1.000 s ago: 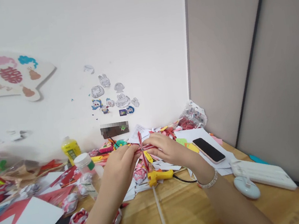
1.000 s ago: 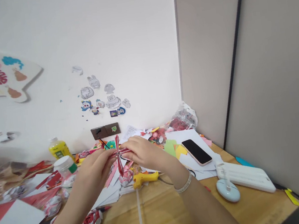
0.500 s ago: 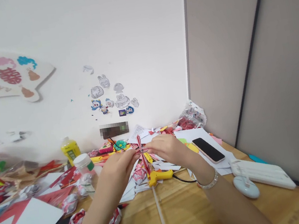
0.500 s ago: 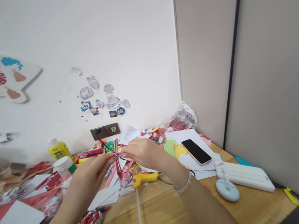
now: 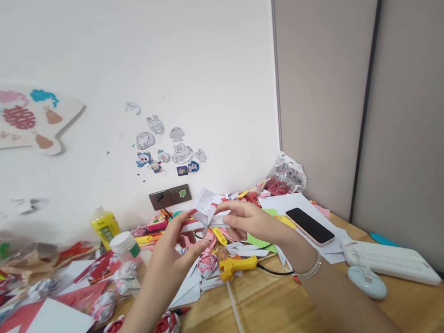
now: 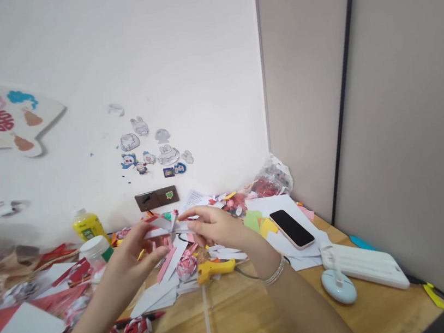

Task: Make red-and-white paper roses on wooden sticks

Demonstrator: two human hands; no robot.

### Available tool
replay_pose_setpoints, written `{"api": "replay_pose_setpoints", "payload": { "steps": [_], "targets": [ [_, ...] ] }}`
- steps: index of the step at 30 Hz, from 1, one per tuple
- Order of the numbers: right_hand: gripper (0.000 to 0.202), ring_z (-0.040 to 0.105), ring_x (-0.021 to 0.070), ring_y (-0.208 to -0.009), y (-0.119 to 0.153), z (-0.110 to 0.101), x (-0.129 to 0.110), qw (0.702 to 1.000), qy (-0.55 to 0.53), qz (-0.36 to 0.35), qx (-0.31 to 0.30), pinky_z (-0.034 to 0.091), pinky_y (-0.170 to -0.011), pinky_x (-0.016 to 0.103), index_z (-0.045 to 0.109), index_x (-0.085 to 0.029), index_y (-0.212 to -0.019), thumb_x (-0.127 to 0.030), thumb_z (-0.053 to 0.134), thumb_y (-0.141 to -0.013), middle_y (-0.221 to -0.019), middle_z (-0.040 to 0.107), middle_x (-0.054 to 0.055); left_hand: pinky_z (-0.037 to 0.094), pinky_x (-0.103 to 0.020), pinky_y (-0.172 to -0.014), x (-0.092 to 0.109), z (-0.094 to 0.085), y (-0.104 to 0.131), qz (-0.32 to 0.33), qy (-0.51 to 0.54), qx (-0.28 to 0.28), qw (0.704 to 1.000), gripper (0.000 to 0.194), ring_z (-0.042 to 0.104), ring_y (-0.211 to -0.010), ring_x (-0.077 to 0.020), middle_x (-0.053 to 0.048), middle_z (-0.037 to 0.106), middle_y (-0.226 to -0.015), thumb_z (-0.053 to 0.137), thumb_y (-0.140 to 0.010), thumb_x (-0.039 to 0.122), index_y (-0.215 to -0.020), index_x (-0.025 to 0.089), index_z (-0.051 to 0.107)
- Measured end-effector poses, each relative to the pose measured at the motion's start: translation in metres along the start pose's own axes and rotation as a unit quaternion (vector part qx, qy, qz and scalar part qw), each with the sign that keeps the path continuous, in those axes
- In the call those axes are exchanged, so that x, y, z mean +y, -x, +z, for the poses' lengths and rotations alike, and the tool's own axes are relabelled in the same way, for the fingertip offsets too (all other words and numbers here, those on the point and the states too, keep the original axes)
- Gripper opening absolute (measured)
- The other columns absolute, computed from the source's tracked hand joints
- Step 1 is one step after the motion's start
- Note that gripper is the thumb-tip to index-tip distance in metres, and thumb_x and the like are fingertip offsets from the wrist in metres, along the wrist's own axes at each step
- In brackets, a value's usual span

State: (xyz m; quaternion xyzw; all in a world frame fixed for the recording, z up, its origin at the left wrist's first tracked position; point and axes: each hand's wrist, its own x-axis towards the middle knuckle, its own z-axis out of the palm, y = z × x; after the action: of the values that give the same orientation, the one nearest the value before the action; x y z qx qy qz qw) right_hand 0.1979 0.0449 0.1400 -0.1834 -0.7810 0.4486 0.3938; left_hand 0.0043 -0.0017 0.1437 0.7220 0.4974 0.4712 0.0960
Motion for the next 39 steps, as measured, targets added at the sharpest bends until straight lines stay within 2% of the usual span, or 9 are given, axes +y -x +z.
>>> {"api": "replay_pose_setpoints", "payload": {
  "steps": [2, 5, 8, 13, 18, 21, 26, 31, 39],
  "targets": [
    [0.026, 0.042, 0.0077, -0.044, -0.001, 0.005, -0.002, 0.996, -0.079, 0.037, -0.012, 0.031, -0.044, 0.019, 0.048, -0.017, -0.109, -0.033, 0.044, -0.089, -0.051, 0.046, -0.008, 0.050, -0.033, -0.074, -0.003, 0.001, -0.001, -0.013, 0.038, 0.023, 0.999, 0.056, 0.060, -0.096, -0.0231, -0.008, 0.061, -0.110, 0.063, -0.069, 0.045, -0.118, 0.022, 0.048],
    [0.022, 0.042, 0.0072, -0.041, -0.002, 0.013, -0.004, 0.992, -0.102, 0.068, -0.010, 0.031, -0.043, 0.019, 0.048, -0.018, -0.097, -0.037, 0.041, -0.090, -0.051, 0.049, -0.007, 0.051, -0.034, -0.075, -0.001, 0.001, -0.002, -0.068, 0.071, 0.000, 0.995, 0.045, 0.061, -0.093, -0.0250, -0.009, 0.065, -0.102, 0.066, -0.065, 0.045, -0.100, 0.018, 0.060],
    [0.031, 0.043, 0.0073, -0.042, -0.002, 0.016, -0.004, 0.998, -0.037, 0.053, 0.020, 0.032, -0.045, 0.019, 0.047, -0.018, -0.081, -0.044, 0.033, -0.092, -0.054, 0.052, -0.005, 0.052, -0.031, -0.067, 0.005, 0.000, -0.002, -0.127, 0.092, -0.004, 0.988, 0.034, 0.064, -0.079, -0.0233, -0.007, 0.070, -0.087, 0.066, -0.063, 0.044, -0.083, 0.016, 0.066],
    [0.028, 0.053, 0.0112, -0.066, -0.002, 0.012, -0.005, 0.984, 0.142, -0.015, 0.110, 0.039, -0.060, 0.023, 0.052, -0.016, -0.073, -0.037, 0.044, -0.090, -0.069, 0.057, -0.001, 0.049, -0.025, -0.060, 0.011, 0.001, -0.001, -0.124, 0.098, -0.014, 0.987, 0.025, 0.061, -0.067, -0.0175, 0.000, 0.068, -0.069, 0.063, -0.067, 0.042, -0.073, 0.018, 0.067],
    [0.015, 0.058, 0.0148, -0.080, -0.004, 0.013, -0.005, 0.960, 0.217, -0.032, 0.174, 0.041, -0.066, 0.025, 0.060, -0.018, -0.089, -0.029, 0.051, -0.086, -0.087, 0.063, 0.002, 0.048, -0.026, -0.060, 0.012, 0.004, 0.000, -0.141, 0.131, -0.045, 0.980, 0.031, 0.059, -0.061, -0.0169, 0.002, 0.060, -0.056, 0.061, -0.070, 0.040, -0.091, 0.017, 0.065],
    [0.017, 0.058, 0.0159, -0.086, -0.005, 0.016, -0.003, 0.966, 0.199, -0.025, 0.165, 0.043, -0.066, 0.024, 0.060, -0.018, -0.095, -0.029, 0.055, -0.083, -0.093, 0.063, 0.004, 0.048, -0.028, -0.060, 0.010, 0.009, 0.001, -0.150, 0.172, -0.067, 0.971, 0.046, 0.058, -0.061, -0.0153, 0.000, 0.065, -0.071, 0.063, -0.067, 0.038, -0.108, 0.017, 0.057],
    [0.047, 0.058, 0.0148, -0.086, -0.003, 0.017, -0.004, 0.969, 0.201, -0.024, 0.141, 0.045, -0.073, 0.027, 0.042, -0.024, -0.126, -0.023, 0.058, -0.082, -0.102, 0.060, 0.004, 0.043, -0.020, -0.045, 0.004, 0.016, 0.001, -0.108, 0.242, -0.084, 0.961, 0.066, 0.054, -0.052, -0.0090, 0.002, 0.063, -0.082, 0.067, -0.066, 0.033, -0.124, 0.025, 0.036],
    [0.018, 0.052, 0.0169, -0.099, 0.000, 0.012, -0.010, 0.933, 0.333, -0.099, 0.094, 0.041, -0.086, 0.031, 0.061, -0.021, -0.102, -0.024, 0.057, -0.085, -0.102, 0.058, 0.004, 0.047, -0.020, -0.050, -0.001, 0.013, 0.000, -0.085, 0.256, -0.068, 0.960, 0.041, 0.061, -0.062, -0.0118, 0.004, 0.063, -0.076, 0.067, -0.069, 0.031, -0.098, 0.025, 0.039],
    [0.031, 0.047, 0.0200, -0.096, 0.002, 0.013, -0.011, 0.876, 0.457, -0.141, 0.058, 0.039, -0.085, 0.034, 0.057, -0.016, -0.102, -0.038, 0.062, -0.080, -0.102, 0.057, 0.007, 0.053, -0.029, -0.061, 0.002, 0.009, 0.001, -0.062, 0.148, 0.040, 0.986, 0.028, 0.063, -0.079, -0.0186, -0.002, 0.064, -0.081, 0.068, -0.067, 0.035, -0.074, 0.020, 0.046]
  ]
}}
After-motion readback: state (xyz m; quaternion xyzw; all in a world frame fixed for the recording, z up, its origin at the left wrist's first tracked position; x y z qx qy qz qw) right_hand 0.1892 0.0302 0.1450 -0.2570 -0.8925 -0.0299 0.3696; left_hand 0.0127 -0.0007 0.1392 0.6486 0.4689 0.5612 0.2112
